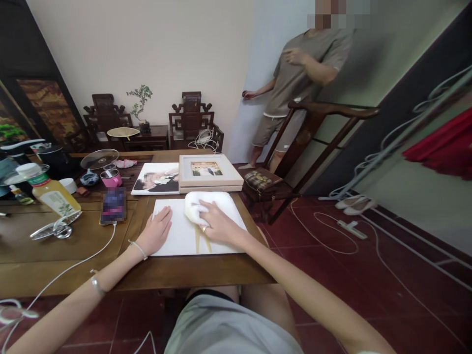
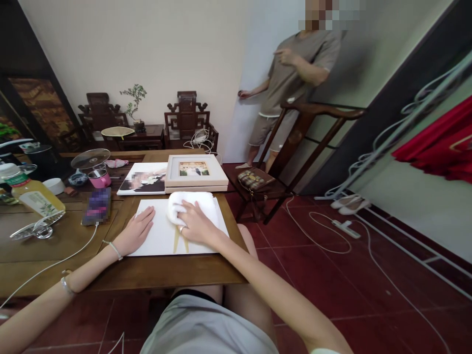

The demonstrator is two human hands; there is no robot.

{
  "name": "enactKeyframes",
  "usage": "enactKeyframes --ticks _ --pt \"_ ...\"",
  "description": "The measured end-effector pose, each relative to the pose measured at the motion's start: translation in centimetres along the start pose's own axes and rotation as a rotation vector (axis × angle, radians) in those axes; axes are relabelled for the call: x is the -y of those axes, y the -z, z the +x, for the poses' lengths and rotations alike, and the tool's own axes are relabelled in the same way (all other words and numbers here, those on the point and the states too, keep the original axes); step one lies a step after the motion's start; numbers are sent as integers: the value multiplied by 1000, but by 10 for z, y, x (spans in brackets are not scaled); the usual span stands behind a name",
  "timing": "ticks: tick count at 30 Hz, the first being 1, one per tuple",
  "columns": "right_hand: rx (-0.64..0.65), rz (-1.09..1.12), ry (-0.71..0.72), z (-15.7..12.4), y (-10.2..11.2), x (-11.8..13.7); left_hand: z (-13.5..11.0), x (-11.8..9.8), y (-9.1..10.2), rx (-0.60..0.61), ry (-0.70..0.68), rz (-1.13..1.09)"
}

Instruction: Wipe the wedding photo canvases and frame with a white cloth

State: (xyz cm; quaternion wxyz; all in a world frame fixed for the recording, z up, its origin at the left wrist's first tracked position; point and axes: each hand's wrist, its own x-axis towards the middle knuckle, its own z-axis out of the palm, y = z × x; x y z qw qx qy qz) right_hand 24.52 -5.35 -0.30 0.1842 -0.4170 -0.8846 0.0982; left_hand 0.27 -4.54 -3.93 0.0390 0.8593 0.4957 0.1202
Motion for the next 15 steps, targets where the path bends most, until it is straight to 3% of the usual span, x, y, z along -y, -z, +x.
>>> enactKeyframes --ticks 8,11,15 --pt "220 -23 126 -71 7 78 0 -1 0 -3 -2 -6" --pt "267 -7 157 -76 11 85 0 0 -1 -6 4 -16" --pt "188 0 116 -55 9 69 0 1 -1 -7 -8 -19"
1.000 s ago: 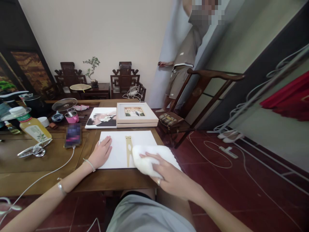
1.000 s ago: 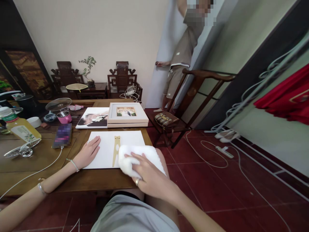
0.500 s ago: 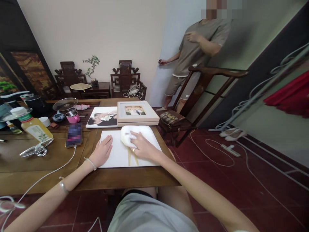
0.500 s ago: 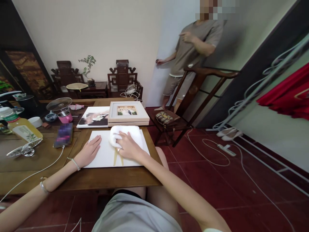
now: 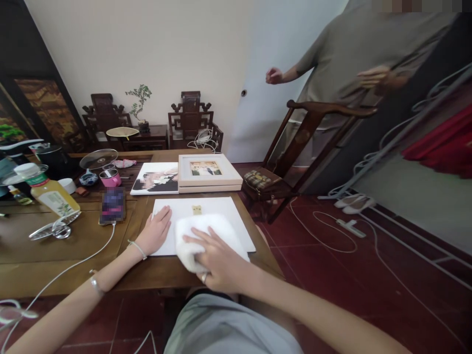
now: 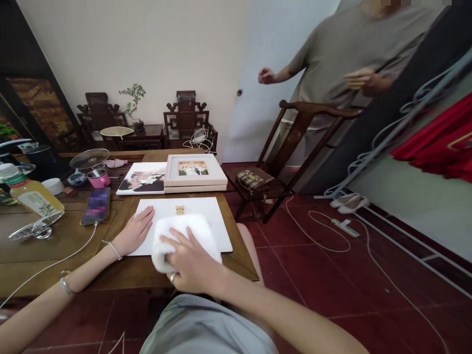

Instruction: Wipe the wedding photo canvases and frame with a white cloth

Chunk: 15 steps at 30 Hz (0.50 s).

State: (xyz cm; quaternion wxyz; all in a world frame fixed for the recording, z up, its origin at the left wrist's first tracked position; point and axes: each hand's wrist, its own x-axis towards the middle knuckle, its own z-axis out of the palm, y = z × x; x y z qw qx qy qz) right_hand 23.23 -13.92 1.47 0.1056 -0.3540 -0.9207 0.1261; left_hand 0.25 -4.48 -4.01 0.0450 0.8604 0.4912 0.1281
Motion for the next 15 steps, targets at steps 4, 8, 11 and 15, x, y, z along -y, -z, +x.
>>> enactKeyframes --ticks 4,8,11,15 --pt "-68 -29 -48 41 2 -31 0 1 0 11 17 -5" --pt "-126 -74 -81 76 4 -54 1 2 1 -1 -8 -5" --pt "-126 -102 -74 84 5 -58 1 0 2 19 6 -9" --pt "-67 -117 -30 67 1 -39 1 -2 5 39 14 -12"
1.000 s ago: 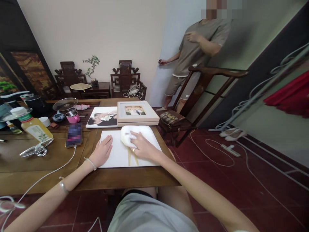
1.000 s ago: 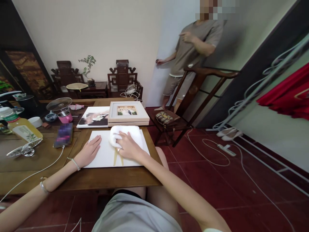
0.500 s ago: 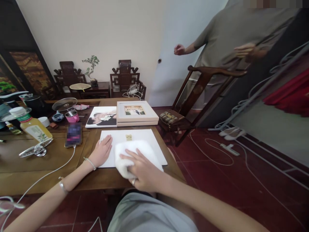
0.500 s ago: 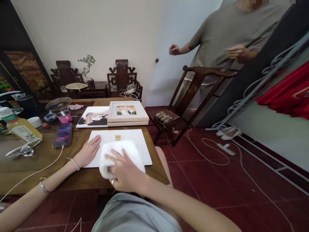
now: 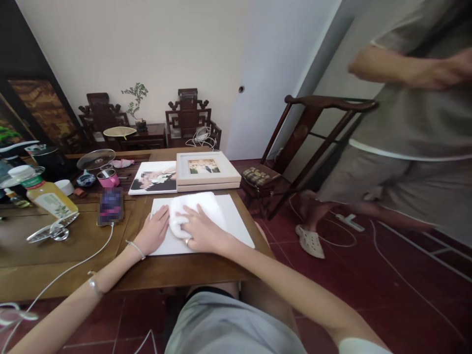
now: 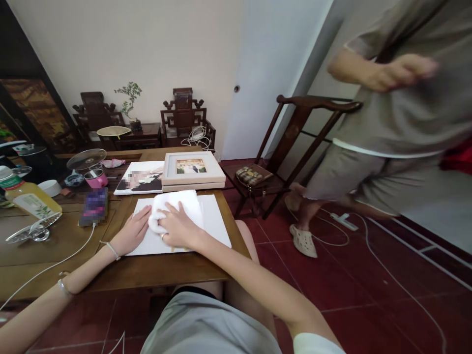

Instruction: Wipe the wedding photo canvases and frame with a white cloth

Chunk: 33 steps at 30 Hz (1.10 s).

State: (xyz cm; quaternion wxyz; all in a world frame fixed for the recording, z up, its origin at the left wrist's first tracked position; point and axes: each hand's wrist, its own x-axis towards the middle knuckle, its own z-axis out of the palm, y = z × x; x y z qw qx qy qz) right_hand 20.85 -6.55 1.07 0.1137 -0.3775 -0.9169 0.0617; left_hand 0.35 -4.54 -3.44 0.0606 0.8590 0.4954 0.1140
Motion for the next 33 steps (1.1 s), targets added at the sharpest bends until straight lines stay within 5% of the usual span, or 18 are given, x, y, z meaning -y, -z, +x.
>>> enactKeyframes --ticks 7,11,20,25,28,33 --pt "92 67 70 -60 10 58 -2 1 0 14 -23 38" --pt "126 140 88 -70 15 62 -2 2 -2 -14 -18 26" --pt "-20 -21 -163 0 14 -5 -1 3 -5 -35 -6 -29" --pt "-47 -68 -229 33 12 -8 2 2 4 -197 53 -306" --pt "-37 -65 -141 36 3 5 4 2 11 -377 153 -490" --pt "69 17 267 16 1 34 4 2 17 -475 277 -667"
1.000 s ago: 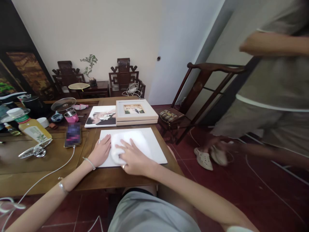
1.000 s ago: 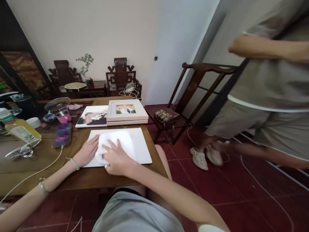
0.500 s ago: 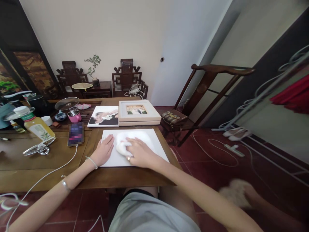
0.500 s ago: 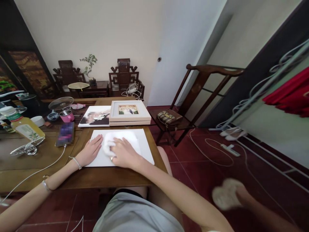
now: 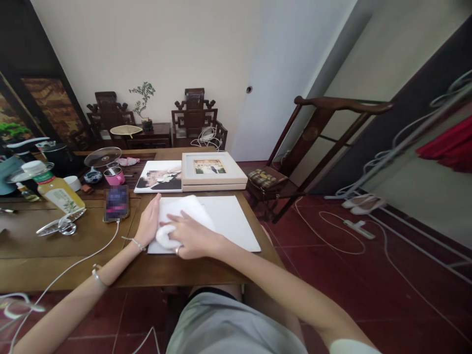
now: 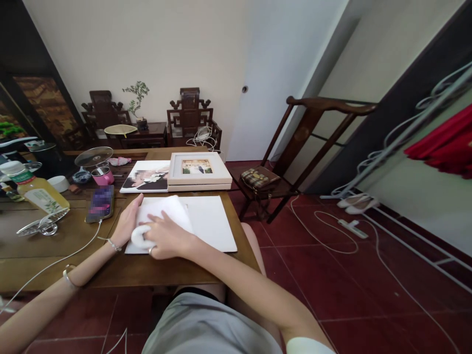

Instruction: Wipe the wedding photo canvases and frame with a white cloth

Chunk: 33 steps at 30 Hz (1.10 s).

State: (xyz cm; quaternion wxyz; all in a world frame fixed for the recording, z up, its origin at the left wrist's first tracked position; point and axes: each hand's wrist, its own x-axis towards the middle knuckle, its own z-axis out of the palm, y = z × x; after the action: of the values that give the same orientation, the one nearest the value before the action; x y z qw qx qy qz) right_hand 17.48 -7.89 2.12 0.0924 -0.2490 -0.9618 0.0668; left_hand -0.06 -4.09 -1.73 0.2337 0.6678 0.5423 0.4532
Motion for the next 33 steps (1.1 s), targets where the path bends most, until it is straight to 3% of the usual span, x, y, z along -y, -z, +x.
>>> enactKeyframes --ticks 3,7,10,14,18,22,29,33 --pt "32 45 108 -20 8 19 -1 -2 -1 31 3 12" --pt "23 85 8 -47 18 28 -5 -2 -6 148 -61 129" --pt "35 62 -109 -58 23 14 -10 0 -11 237 -134 249" --pt "22 28 -364 -57 27 -26 -14 3 -13 390 -178 455" --pt "-100 161 -508 -41 27 -62 -15 1 -13 462 -205 567" --pt "-205 242 -491 -12 22 -77 -15 2 -13 457 -226 588" --pt "-193 271 -348 44 19 -67 -15 5 -13 435 -306 613" --pt "-183 248 -300 59 22 -57 -14 4 -12 428 -326 651"
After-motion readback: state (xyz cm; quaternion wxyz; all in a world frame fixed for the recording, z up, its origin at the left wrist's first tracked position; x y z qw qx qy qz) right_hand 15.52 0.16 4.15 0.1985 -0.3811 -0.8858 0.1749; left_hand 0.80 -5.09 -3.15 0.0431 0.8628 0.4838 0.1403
